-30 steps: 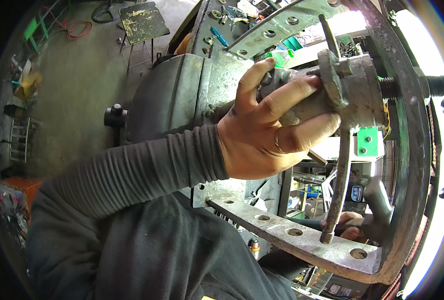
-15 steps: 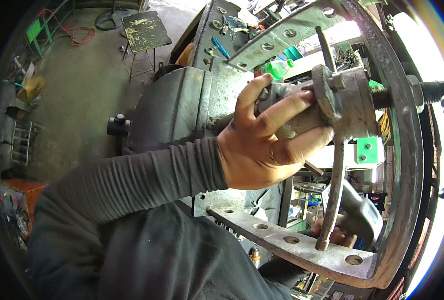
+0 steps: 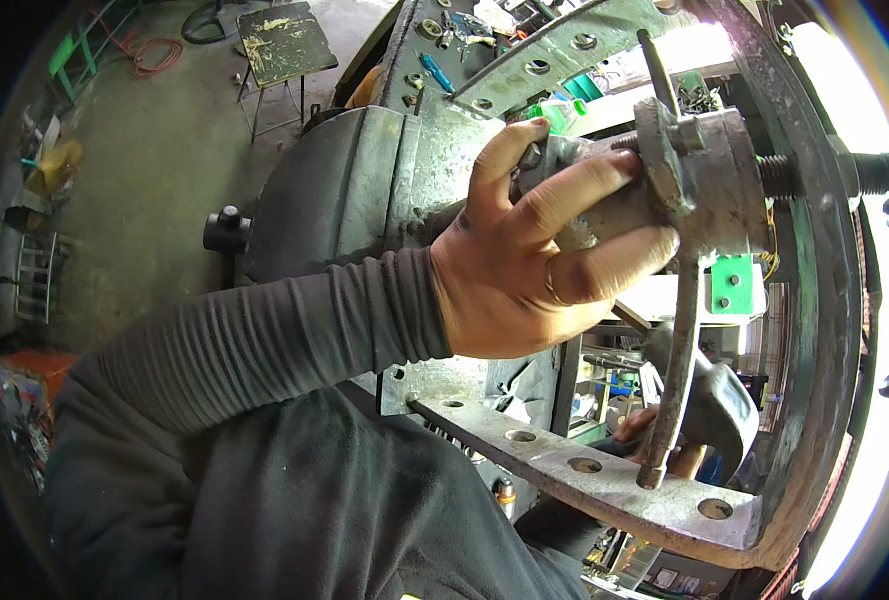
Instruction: The person uses a hammer and a metal punch to tap a ring or seal on a metal assembly clamped in a vise. They repeatedly reposition the punch and strike it to adjust the component, then rotate the assembly to continue working on different sides.
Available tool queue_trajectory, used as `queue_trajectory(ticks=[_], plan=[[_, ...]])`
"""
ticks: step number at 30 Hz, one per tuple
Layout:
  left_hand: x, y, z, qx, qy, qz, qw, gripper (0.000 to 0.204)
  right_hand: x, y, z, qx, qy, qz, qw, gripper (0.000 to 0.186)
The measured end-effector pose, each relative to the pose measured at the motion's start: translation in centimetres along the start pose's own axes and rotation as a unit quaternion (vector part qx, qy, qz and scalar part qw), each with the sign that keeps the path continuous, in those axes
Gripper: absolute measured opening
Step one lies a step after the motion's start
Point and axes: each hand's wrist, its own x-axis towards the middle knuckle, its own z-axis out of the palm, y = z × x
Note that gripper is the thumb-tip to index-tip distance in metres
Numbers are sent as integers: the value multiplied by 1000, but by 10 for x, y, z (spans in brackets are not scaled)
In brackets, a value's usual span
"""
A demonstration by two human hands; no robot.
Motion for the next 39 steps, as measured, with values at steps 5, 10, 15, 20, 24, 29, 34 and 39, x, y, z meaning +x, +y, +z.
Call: queue_trajectory(ticks=[5,10,15,20,24,29,34,39], plan=[[0,1,-4,-17,-15,-6,1000,25,20,-19,-2,62,-26,19,998,41],[-2,-2,-2,-13,-26,9,1000,28,-9,9,-15,-31,24,116,993,34],[4,2,-14,-84,-57,-39,994,30,-19,26,-55,105,-78,161,978,35],[4,-2,-26,-141,-55,0,989,28,-45,45,-59,228,-102,229,941,50],[9,-8,-53,-134,-72,51,987,24,-80,59,-53,264,-41,231,936,42],[10,-17,-83,-200,-196,49,959,26,-114,56,-44,228,44,203,951,35],[14,-32,-90,-256,-217,61,940,41,-125,28,2,144,207,153,955,25],[11,-53,-92,-326,-241,37,913,37,-125,-18,37,97,272,220,932,22]])
